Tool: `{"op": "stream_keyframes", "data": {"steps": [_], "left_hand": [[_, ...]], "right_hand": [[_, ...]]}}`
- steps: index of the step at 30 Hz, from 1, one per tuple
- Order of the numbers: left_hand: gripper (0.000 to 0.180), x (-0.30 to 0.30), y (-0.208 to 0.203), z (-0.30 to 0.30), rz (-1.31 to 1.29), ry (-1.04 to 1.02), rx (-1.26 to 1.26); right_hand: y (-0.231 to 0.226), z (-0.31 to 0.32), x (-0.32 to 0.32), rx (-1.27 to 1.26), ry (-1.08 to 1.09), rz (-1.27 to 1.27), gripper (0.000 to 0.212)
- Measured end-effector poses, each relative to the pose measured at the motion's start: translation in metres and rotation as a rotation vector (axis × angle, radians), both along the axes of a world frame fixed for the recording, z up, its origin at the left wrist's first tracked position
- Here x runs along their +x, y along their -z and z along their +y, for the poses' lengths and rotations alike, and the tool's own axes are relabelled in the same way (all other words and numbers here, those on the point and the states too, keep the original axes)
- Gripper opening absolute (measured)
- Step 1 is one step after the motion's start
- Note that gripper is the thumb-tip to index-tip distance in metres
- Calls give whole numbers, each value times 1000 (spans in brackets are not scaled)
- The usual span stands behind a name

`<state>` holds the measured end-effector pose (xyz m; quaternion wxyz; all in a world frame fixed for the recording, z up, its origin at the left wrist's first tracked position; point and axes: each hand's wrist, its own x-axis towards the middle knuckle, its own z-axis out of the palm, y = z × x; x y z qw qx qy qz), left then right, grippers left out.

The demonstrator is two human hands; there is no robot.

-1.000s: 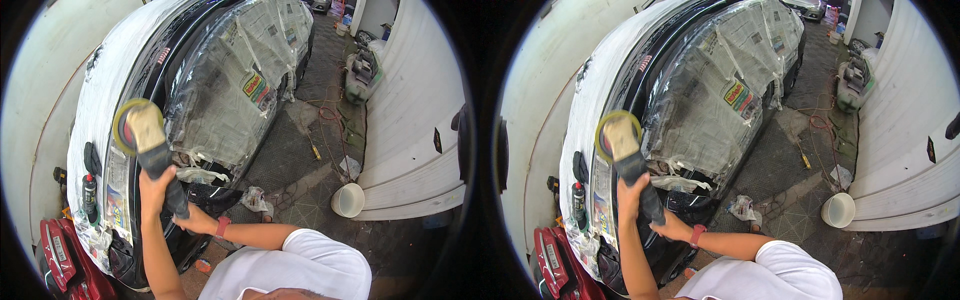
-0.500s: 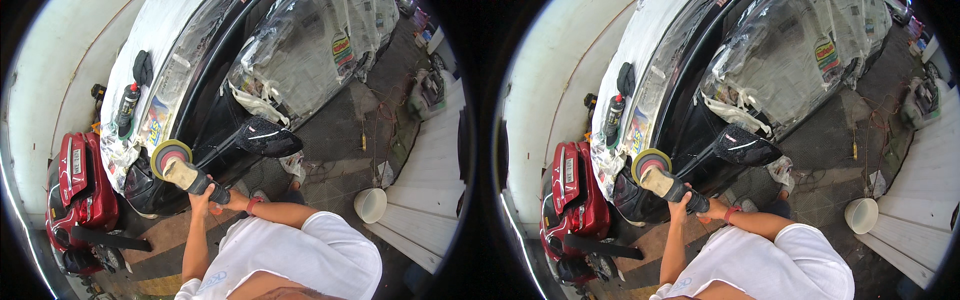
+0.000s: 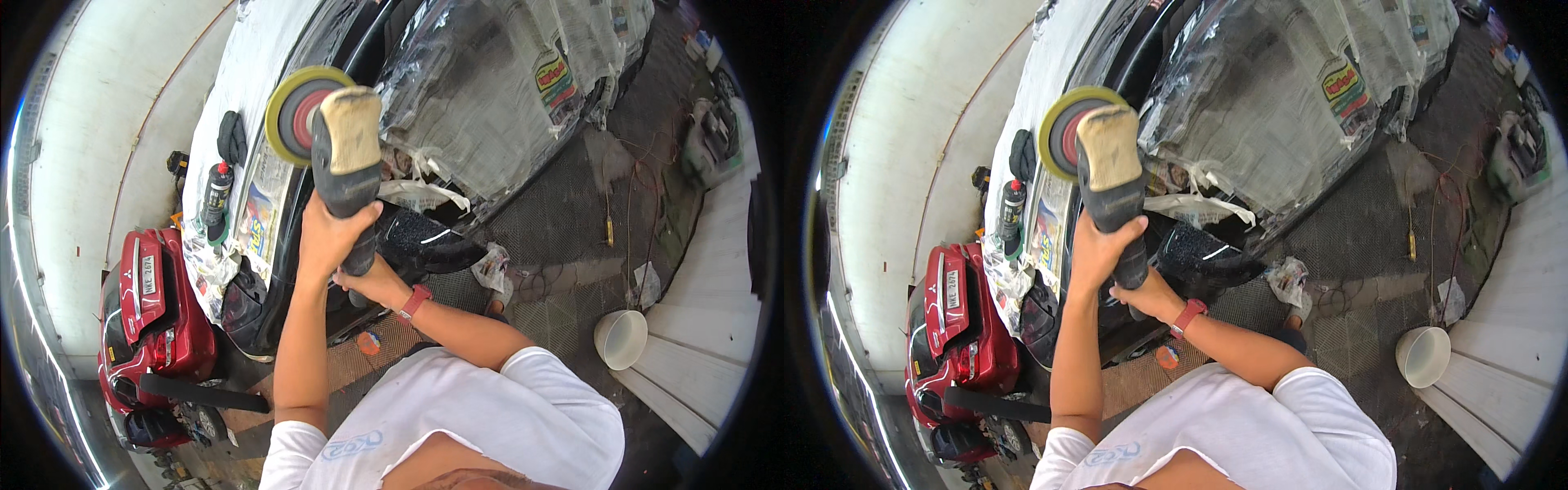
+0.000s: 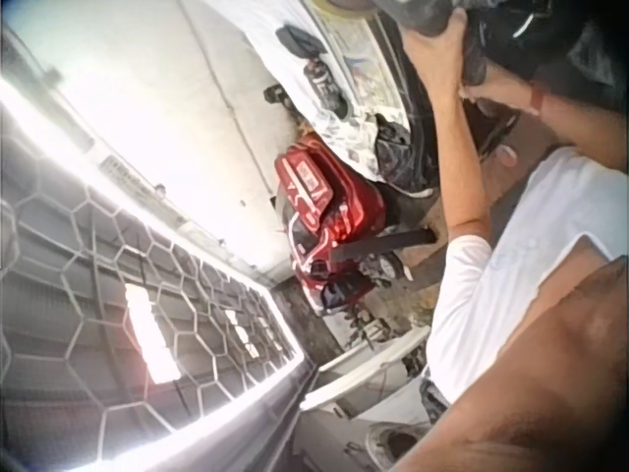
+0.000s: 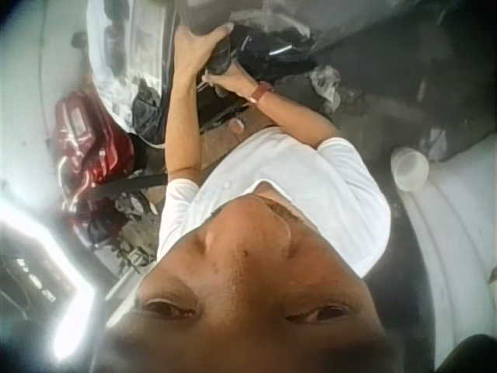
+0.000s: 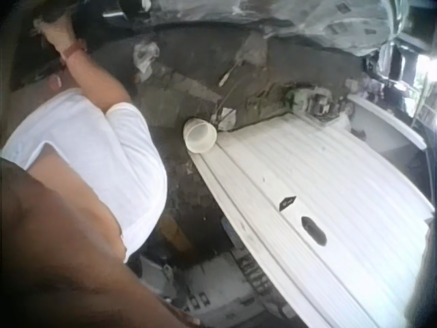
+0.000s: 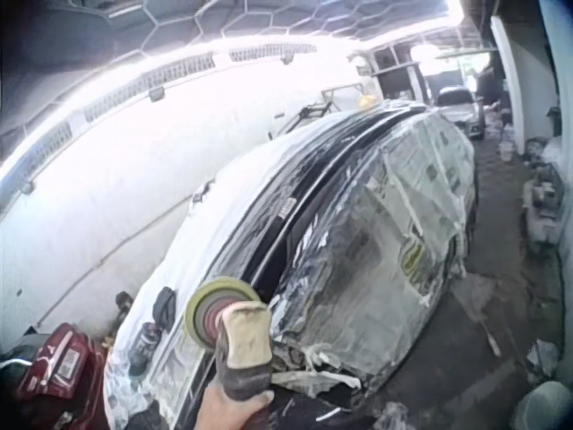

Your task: The person applies a liquid from a bottle onto the hood of a black car and then uses a rotary polisher to buff the surface. The person moves the polisher across the hood, which is partially covered with newspaper.

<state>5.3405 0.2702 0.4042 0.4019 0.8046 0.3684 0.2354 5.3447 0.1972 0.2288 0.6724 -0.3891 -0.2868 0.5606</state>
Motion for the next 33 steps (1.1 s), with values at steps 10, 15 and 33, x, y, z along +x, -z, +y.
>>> {"op": "stream_keyframes", "data": {"steps": [10,15,33], "left_hand": [[65,152,-94,31,-51,195,31],[75,144,-80,16,-245,51,10],[62,-223,158,-55,-956,-490,-902]], "right_hand": [[-131,3,139,234,208,125,21],[-140,-29,151,84,190,-12,23],[-30,-106,-48,-95,-429,-876,99]]}}
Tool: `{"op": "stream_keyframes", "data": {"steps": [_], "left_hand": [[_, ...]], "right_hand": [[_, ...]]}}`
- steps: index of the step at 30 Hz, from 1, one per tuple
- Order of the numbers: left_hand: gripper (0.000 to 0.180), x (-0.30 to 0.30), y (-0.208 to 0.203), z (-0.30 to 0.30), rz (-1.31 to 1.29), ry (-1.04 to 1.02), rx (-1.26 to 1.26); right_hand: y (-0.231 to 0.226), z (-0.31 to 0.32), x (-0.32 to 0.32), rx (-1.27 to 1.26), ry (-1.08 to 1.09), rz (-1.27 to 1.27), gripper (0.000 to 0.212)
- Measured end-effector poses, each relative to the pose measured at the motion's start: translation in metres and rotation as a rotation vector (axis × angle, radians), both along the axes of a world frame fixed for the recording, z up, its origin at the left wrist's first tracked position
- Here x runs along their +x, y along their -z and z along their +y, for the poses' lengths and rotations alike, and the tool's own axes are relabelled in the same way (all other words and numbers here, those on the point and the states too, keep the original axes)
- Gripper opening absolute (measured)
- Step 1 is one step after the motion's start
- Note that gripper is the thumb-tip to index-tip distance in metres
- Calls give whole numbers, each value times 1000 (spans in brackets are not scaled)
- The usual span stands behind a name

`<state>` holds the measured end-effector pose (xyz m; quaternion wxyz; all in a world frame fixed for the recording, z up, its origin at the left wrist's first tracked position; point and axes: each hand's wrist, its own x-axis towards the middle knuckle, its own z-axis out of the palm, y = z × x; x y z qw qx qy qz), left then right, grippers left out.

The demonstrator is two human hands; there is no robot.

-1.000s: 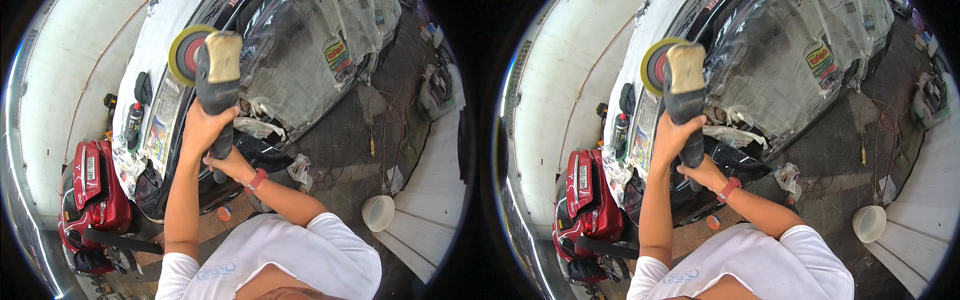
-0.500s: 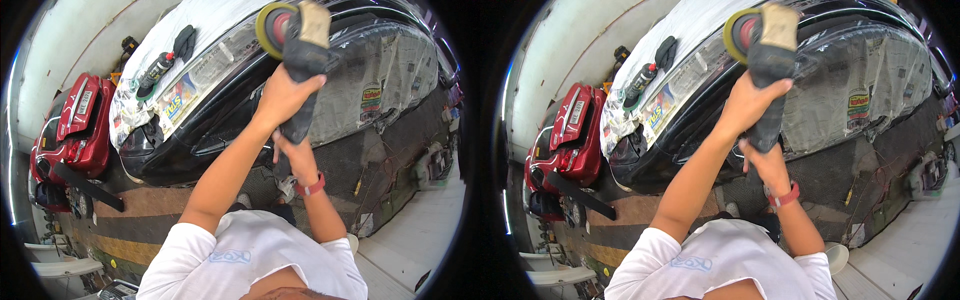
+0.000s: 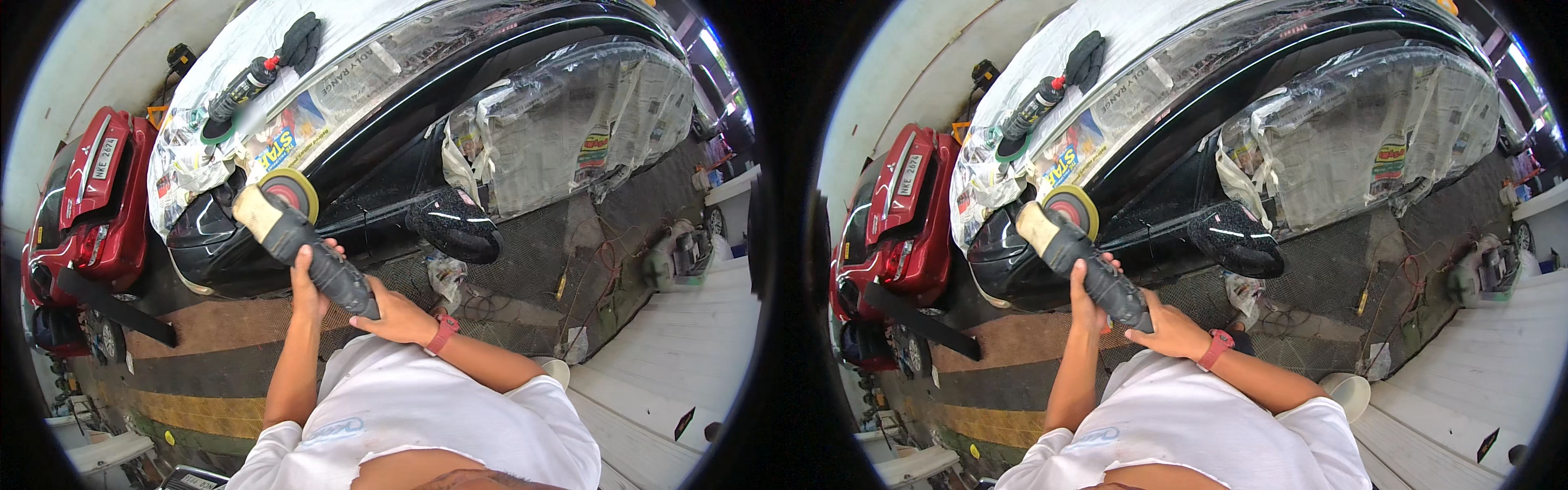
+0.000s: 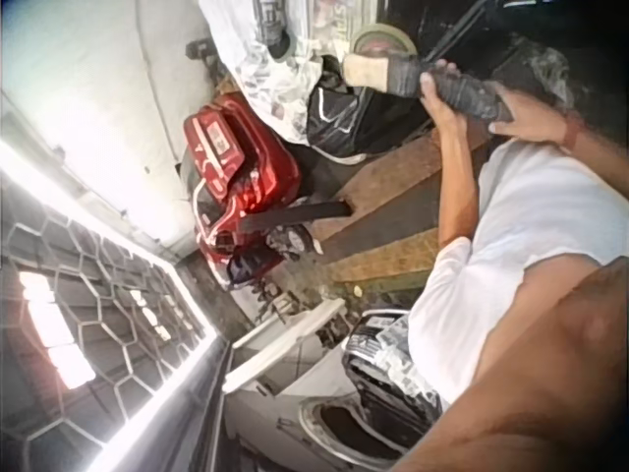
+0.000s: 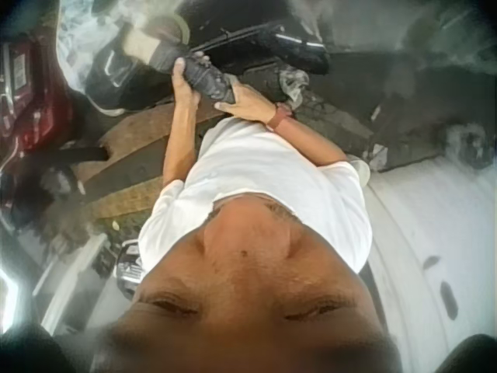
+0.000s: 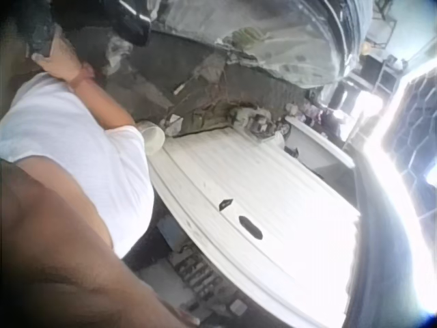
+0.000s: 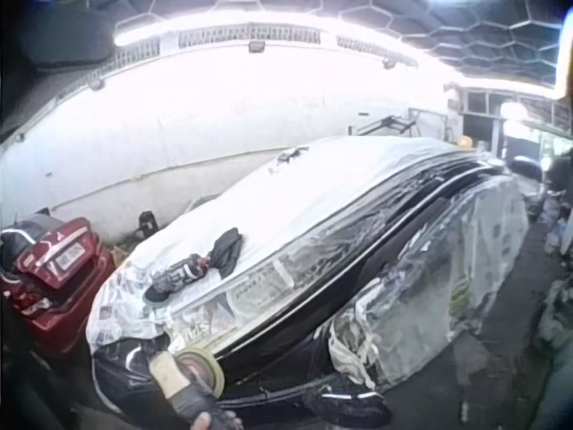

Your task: The person applies a liquid from a bottle onto the hood of a black car and then uses a rotary polisher to buff the surface. The person moves the polisher across the hood, which is partially covered with newspaper.

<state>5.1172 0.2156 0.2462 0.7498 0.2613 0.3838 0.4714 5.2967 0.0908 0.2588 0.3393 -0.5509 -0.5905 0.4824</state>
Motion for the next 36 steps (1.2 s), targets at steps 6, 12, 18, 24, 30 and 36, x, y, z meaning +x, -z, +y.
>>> {"op": "stream_keyframes", "data": {"steps": [6,12,18,24,30,36], "left_hand": [[67,34,-56,15,-15,-6,-41],[57,191,-133,27,-95,372,164],[61,341,-205,41,-277,617,404],[57,314,-194,44,-244,451,395],[64,151,-122,21,-321,268,47],[68,2,-21,5,-268,132,-37]], "right_hand": [[-91,4,39,-253,-95,159,109],[-143,-42,116,-112,389,253,98],[-208,-52,193,63,732,235,48],[-210,-42,180,-18,642,209,48],[-165,-29,89,-244,315,179,96],[-84,-5,2,-48,-61,-84,103]]}}
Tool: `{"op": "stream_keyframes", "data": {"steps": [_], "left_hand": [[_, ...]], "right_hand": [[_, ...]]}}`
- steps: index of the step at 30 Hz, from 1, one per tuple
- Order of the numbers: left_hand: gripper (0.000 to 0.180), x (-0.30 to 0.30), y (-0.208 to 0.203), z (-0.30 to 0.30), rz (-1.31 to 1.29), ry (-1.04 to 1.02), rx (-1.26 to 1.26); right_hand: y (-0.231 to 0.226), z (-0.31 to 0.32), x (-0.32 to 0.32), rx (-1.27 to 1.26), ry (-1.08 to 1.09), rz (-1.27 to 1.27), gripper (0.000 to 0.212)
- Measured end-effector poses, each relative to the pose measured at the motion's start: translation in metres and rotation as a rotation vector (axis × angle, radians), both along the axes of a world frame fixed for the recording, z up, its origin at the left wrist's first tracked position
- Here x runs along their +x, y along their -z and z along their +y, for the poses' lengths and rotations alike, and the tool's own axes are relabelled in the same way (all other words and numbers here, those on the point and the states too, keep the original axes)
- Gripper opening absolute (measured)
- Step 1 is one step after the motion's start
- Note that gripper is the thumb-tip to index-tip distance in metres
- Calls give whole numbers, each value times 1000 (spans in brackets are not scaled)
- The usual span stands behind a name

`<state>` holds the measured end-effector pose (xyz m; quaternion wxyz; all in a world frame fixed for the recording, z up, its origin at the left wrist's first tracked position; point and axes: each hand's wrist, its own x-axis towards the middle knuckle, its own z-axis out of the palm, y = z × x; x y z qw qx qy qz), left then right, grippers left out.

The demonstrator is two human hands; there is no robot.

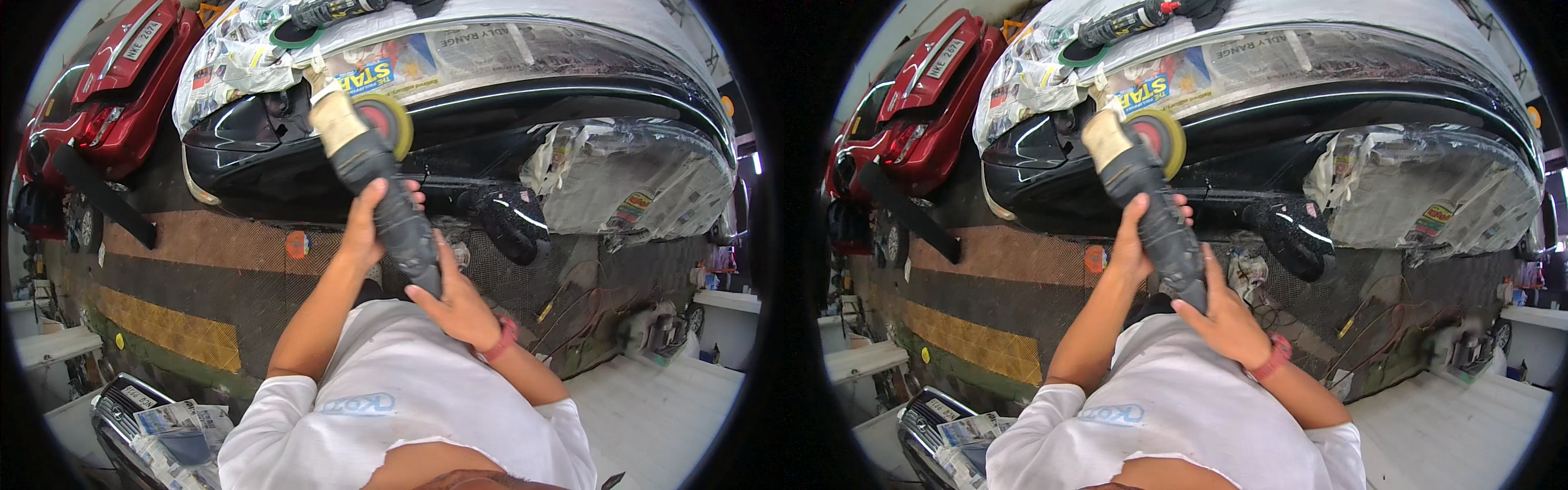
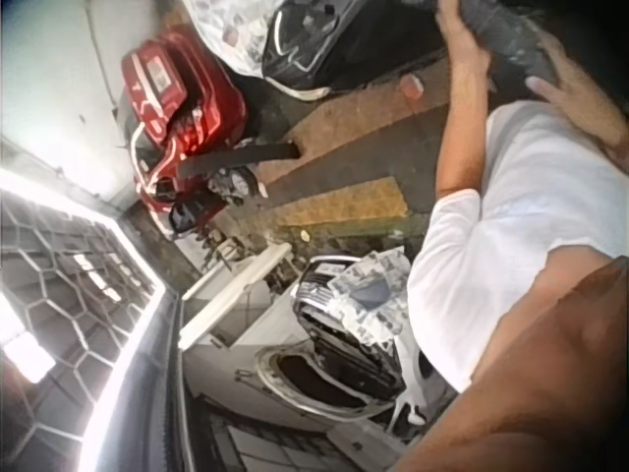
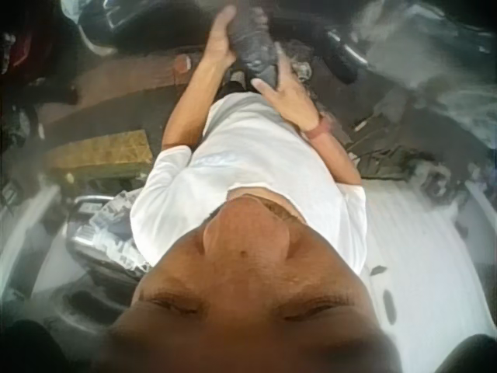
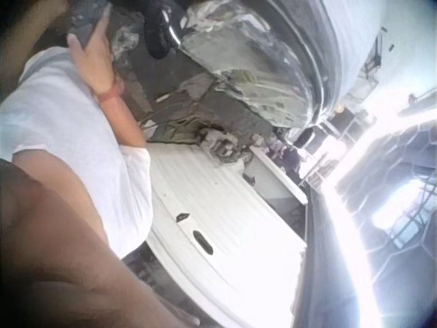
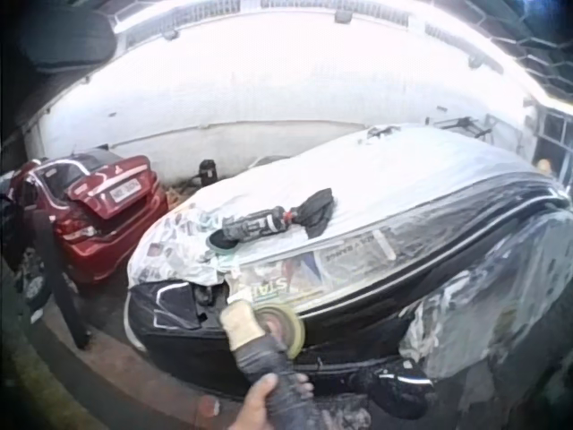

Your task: The person applies a liquid from a bottle onto the hood of a black car and then uses a rotary polisher to buff the surface. The person moves the polisher across the hood, which is partially covered with newspaper.

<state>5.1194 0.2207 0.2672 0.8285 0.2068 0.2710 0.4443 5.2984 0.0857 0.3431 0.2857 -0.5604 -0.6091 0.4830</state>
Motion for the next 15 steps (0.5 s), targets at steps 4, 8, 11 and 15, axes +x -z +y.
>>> {"op": "stream_keyframes", "data": {"steps": [4,8,11,15], "left_hand": [[68,-67,44,-7,44,-194,-33],[71,-105,92,-20,53,-139,-51],[74,-100,93,-22,67,-28,-20],[77,-40,69,-15,119,222,109]], "right_hand": [[47,16,-52,-118,-85,62,103],[115,14,-71,-23,-116,11,104],[131,-3,-65,-19,-41,47,104],[130,-31,-37,39,215,-113,96]]}}
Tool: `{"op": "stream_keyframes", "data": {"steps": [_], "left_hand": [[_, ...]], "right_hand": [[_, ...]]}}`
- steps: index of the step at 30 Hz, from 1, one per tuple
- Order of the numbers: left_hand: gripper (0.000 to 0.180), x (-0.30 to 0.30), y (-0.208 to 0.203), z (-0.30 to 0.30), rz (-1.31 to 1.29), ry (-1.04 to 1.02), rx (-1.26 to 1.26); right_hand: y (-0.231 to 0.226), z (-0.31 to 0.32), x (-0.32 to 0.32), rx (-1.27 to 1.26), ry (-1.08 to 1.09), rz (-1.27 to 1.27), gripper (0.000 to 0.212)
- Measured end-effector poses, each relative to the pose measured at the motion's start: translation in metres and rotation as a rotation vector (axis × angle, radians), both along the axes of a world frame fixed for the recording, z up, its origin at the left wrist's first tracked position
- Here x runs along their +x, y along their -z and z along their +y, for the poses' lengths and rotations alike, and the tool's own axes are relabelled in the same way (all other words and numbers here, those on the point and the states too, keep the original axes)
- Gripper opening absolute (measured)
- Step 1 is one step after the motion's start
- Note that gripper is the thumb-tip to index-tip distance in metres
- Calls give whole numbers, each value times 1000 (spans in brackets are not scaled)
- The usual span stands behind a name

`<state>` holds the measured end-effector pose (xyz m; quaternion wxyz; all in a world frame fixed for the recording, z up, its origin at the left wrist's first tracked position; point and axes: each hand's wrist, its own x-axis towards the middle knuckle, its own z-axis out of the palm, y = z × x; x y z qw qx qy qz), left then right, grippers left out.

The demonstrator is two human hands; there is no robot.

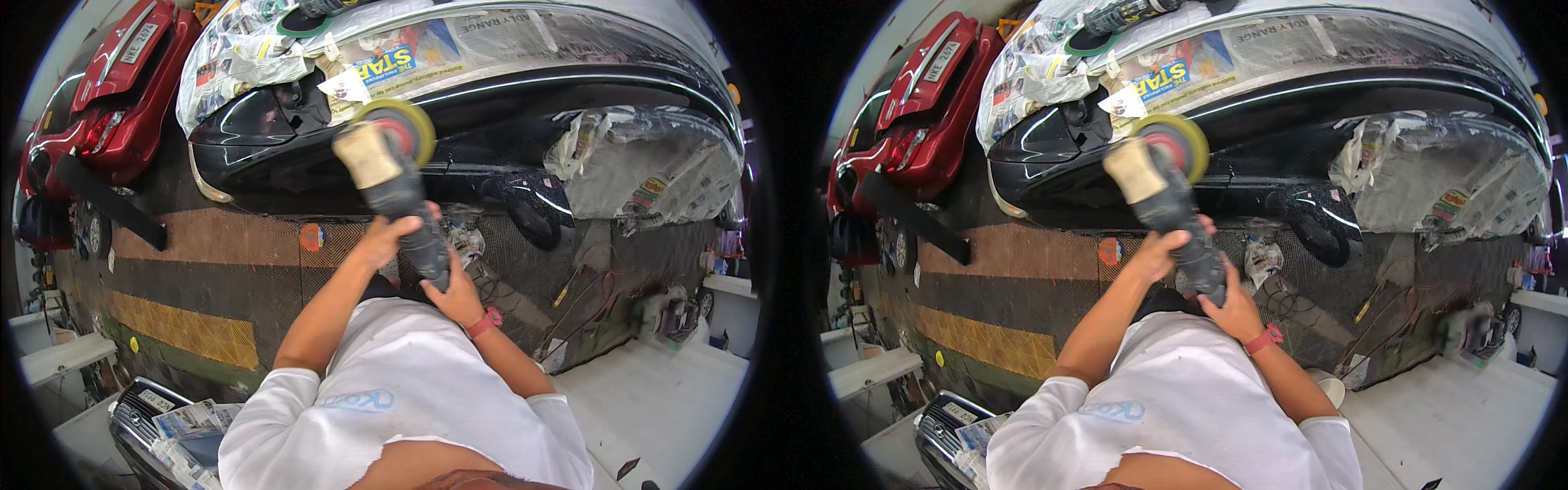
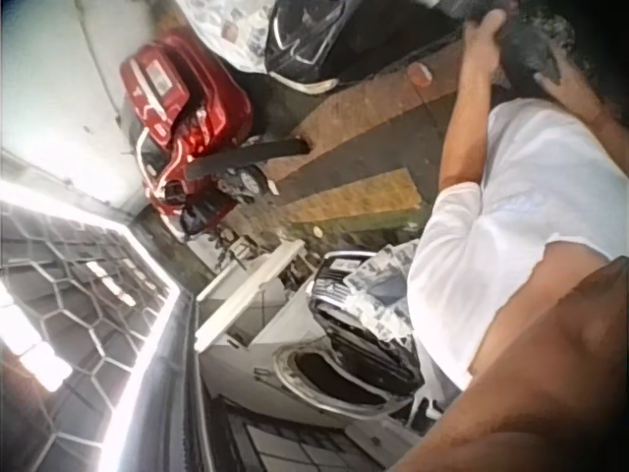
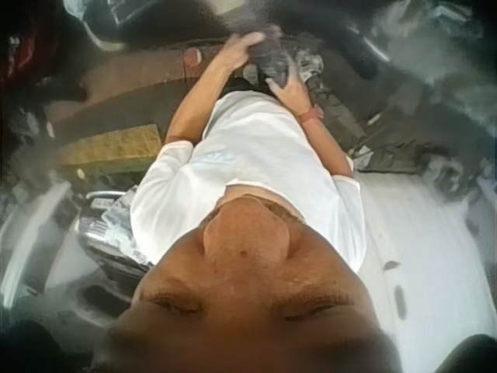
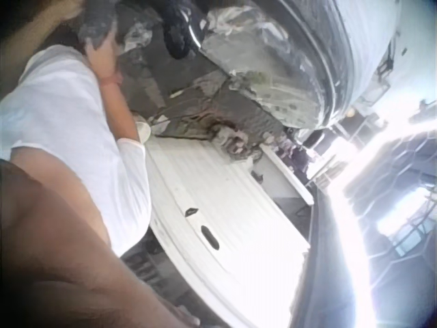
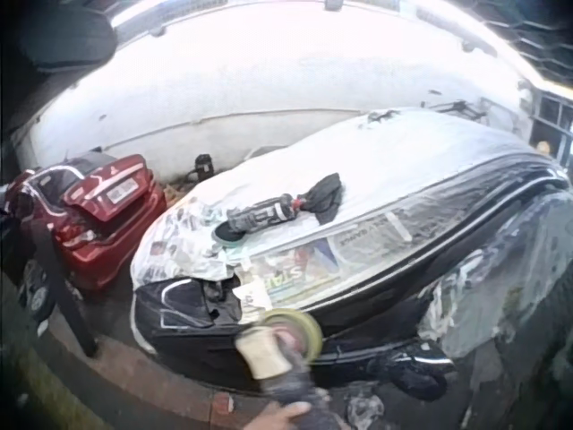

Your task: The person applies a liquid from a bottle onto the hood of a black car and then uses a rotary polisher to buff the surface. The person moves the polisher across the hood, which is partially covered with newspaper.

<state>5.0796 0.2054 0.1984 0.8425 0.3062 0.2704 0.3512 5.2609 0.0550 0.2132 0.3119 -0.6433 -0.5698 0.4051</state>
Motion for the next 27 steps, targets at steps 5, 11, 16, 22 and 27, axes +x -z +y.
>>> {"op": "stream_keyframes", "data": {"steps": [5,11,16,22,27], "left_hand": [[63,86,-8,9,111,146,230],[66,32,32,1,280,97,169],[56,-70,84,-11,341,-47,-90],[51,-82,130,-28,403,-32,-291],[60,7,95,-21,538,66,20]], "right_hand": [[59,-2,48,-88,247,166,59],[140,10,11,-34,249,119,48],[148,42,-50,-37,86,-173,52],[177,39,-42,-102,26,-159,54],[209,22,18,6,231,-24,59]]}}
